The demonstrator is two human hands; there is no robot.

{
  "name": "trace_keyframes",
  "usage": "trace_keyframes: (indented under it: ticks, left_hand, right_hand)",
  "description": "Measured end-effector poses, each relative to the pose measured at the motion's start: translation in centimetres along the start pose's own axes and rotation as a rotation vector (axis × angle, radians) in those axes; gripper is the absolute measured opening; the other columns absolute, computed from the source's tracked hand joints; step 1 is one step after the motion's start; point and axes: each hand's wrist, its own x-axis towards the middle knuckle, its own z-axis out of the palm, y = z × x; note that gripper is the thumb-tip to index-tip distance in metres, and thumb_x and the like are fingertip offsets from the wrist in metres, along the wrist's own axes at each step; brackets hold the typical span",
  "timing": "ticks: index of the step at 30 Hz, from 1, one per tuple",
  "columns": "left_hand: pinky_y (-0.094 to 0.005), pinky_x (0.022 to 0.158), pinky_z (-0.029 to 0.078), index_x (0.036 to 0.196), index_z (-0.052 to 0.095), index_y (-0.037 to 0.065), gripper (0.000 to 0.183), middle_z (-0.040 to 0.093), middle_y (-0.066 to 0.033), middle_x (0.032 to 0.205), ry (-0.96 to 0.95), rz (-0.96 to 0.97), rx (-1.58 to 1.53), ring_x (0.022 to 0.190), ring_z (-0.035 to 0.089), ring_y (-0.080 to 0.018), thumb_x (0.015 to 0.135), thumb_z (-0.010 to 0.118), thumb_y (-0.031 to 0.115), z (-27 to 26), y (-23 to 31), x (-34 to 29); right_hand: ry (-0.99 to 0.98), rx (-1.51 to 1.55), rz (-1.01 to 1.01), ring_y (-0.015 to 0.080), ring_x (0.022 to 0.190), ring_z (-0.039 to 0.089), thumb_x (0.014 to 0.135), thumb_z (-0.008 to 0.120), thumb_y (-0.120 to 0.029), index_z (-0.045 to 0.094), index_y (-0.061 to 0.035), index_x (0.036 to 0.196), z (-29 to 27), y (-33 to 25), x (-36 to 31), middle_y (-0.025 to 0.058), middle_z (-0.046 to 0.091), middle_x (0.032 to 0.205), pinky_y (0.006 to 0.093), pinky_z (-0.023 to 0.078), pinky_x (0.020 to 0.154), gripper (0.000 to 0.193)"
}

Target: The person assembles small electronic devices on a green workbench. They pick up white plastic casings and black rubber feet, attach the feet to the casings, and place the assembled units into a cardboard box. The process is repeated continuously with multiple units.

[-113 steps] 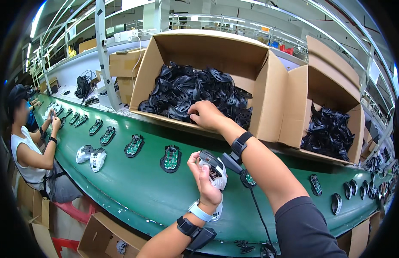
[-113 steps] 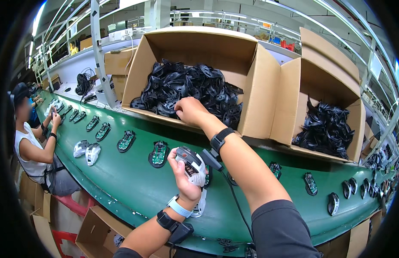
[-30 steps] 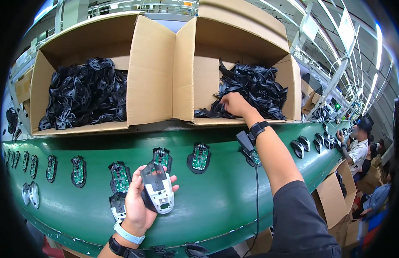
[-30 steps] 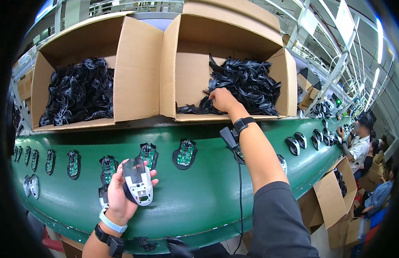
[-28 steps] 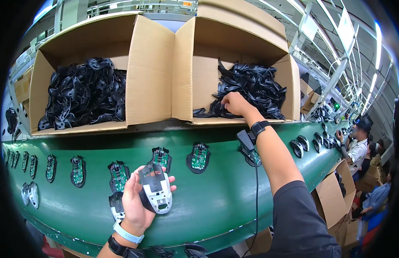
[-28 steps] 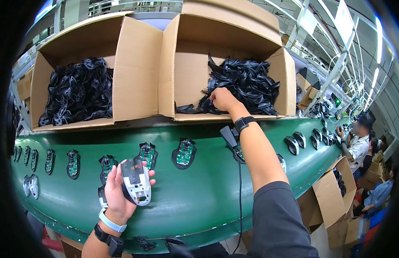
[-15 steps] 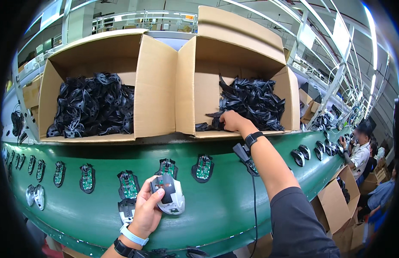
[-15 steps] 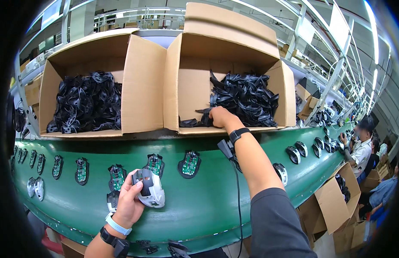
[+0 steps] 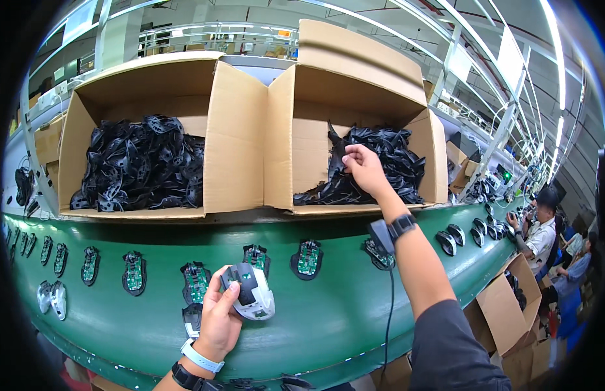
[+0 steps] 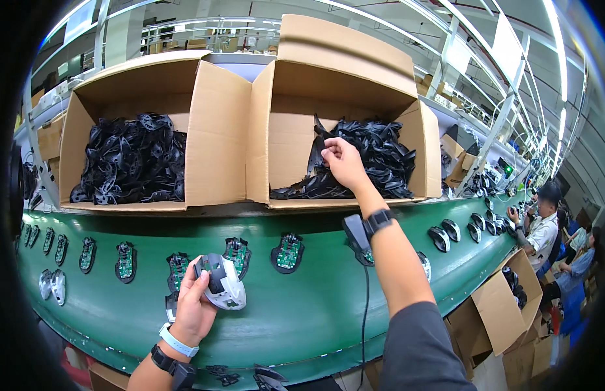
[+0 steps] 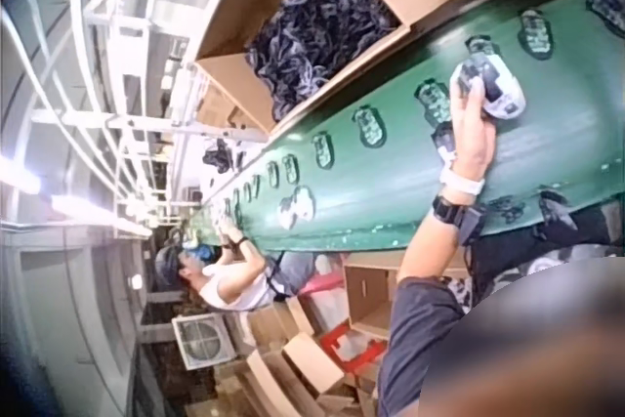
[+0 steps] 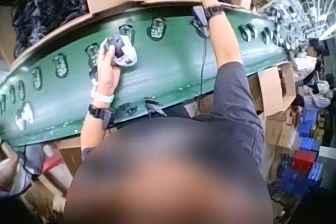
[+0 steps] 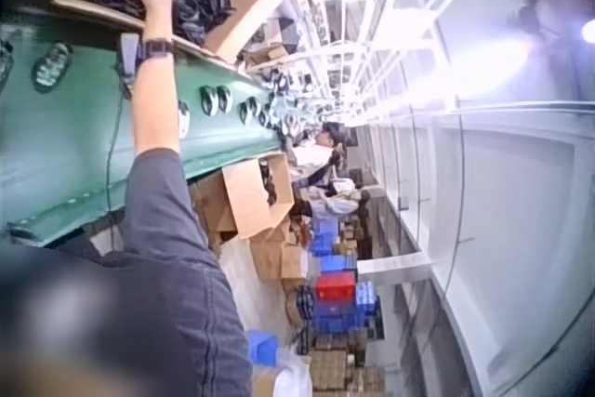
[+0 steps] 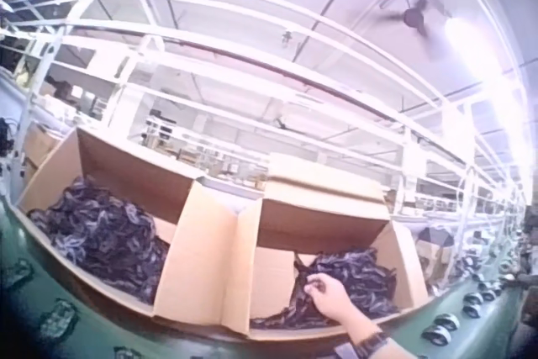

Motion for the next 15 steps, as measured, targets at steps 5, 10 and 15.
trace_keyframes:
  ticks: [5, 10, 15]
  left_hand:
    - [-0.0532, 0.107, 0.052, 0.144, 0.048, 0.008, 0.038, 0.063, -0.0105, 0.137, 0.022, -0.03, 0.006, 0.125, 0.063, -0.0278, 0.115, 0.04, 0.03, -0.5, -0.4, 0.1]
    - [-0.0594, 0.094, 0.059, 0.144, 0.05, 0.009, 0.045, 0.066, -0.0142, 0.131, 0.022, -0.138, 0.02, 0.113, 0.069, -0.0341, 0.115, 0.034, 0.04, -0.1, -1.0, 0.1]
    - [-0.06, 0.095, 0.058, 0.146, 0.049, 0.006, 0.053, 0.067, -0.0144, 0.129, -0.006, -0.183, 0.025, 0.113, 0.07, -0.0344, 0.114, 0.037, 0.046, 0.3, -0.2, -0.7]
  right_hand:
    - [-0.148, 0.366, 0.092, 0.0089, 0.092, 0.062, 0.104, 0.062, -0.005, 0.066, 0.0039, 0.12, 3.2, -9.5, -12.4, 0.0011, 0.067, 0.103, 0.0259, 0.054, 0.081, 0.019]
    - [-0.341, 0.299, 0.069, 0.0089, 0.092, 0.061, 0.101, 0.062, 0.002, 0.073, -0.0032, 0.109, 7.4, -9.9, -23.0, 0.0039, 0.069, 0.103, 0.0246, 0.049, 0.081, 0.015]
    - [-0.493, 0.533, 0.17, 0.0115, 0.095, 0.064, 0.097, 0.059, 0.003, 0.075, 0.001, 0.106, 7.6, -9.4, -24.3, 0.0062, 0.074, 0.1, 0.0271, 0.05, 0.083, 0.018]
